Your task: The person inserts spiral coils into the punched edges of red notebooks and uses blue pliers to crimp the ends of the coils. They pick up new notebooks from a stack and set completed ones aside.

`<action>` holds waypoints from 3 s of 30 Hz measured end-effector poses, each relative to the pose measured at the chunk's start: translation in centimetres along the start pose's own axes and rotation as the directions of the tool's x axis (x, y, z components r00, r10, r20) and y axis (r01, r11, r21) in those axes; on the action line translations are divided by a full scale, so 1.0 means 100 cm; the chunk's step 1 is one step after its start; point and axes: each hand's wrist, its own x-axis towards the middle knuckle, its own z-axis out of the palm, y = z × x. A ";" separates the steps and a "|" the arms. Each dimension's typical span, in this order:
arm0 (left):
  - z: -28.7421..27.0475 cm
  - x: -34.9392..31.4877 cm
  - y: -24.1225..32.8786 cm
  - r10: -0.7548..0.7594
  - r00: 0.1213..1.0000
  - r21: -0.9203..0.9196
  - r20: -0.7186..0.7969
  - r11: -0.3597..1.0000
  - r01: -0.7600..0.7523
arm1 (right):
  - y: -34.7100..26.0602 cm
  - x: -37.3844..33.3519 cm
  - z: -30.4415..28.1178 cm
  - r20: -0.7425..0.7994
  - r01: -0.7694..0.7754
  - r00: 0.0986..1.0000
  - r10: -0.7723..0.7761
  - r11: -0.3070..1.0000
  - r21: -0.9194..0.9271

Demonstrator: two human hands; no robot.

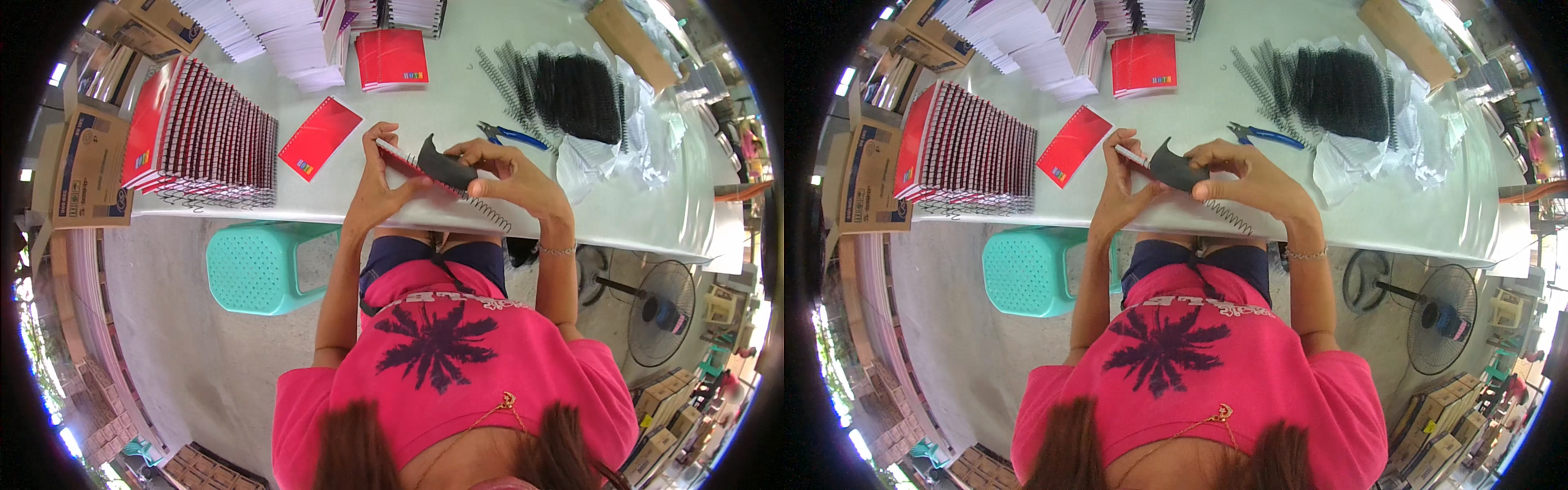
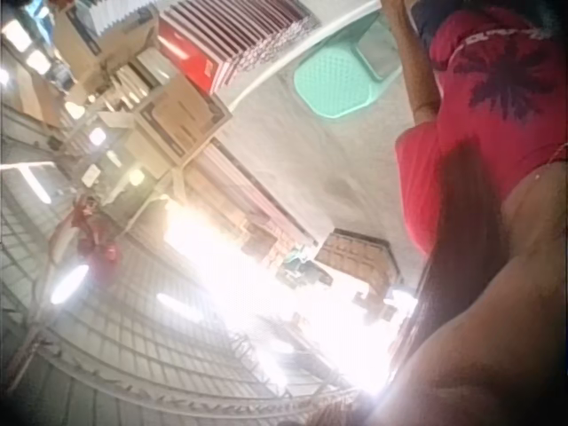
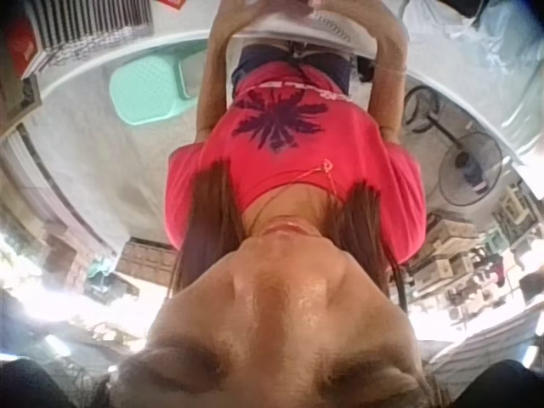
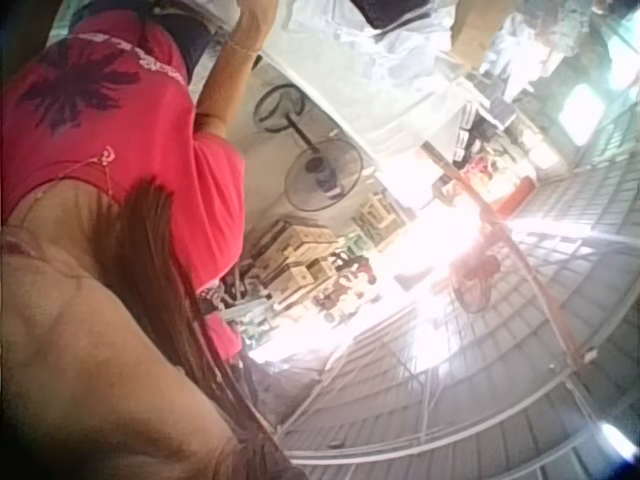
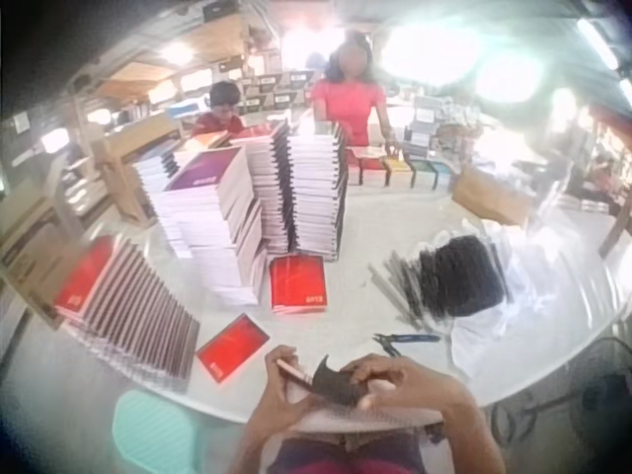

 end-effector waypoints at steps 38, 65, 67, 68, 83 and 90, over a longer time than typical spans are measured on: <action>0.021 -0.005 0.019 0.046 0.960 0.062 -0.278 0.998 -0.030 | 0.058 0.001 -0.032 -0.514 -0.470 0.756 -0.406 0.209 -0.857; 0.009 -0.016 0.031 -0.082 0.955 0.027 -0.286 0.995 0.094 | 0.046 0.011 0.089 -0.308 0.042 0.731 -0.609 0.490 -0.871; 0.009 -0.017 0.031 -0.070 0.957 0.034 -0.283 0.996 0.083 | 0.048 0.015 0.090 -0.303 0.053 0.713 -0.632 0.479 -0.876; 0.009 -0.018 0.032 -0.059 0.957 0.042 -0.284 0.996 0.074 | 0.048 0.016 0.091 -0.300 0.055 0.708 -0.639 0.473 -0.879; 0.025 -0.031 0.040 0.043 0.930 0.273 -0.364 0.960 0.063 | 0.032 0.002 0.089 -0.417 -0.070 0.909 0.011 0.990 -0.126; 0.008 -0.025 0.082 -0.017 0.875 0.213 -0.483 0.967 0.137 | 0.022 -0.004 0.020 -0.401 -0.106 0.902 -0.161 0.817 -0.567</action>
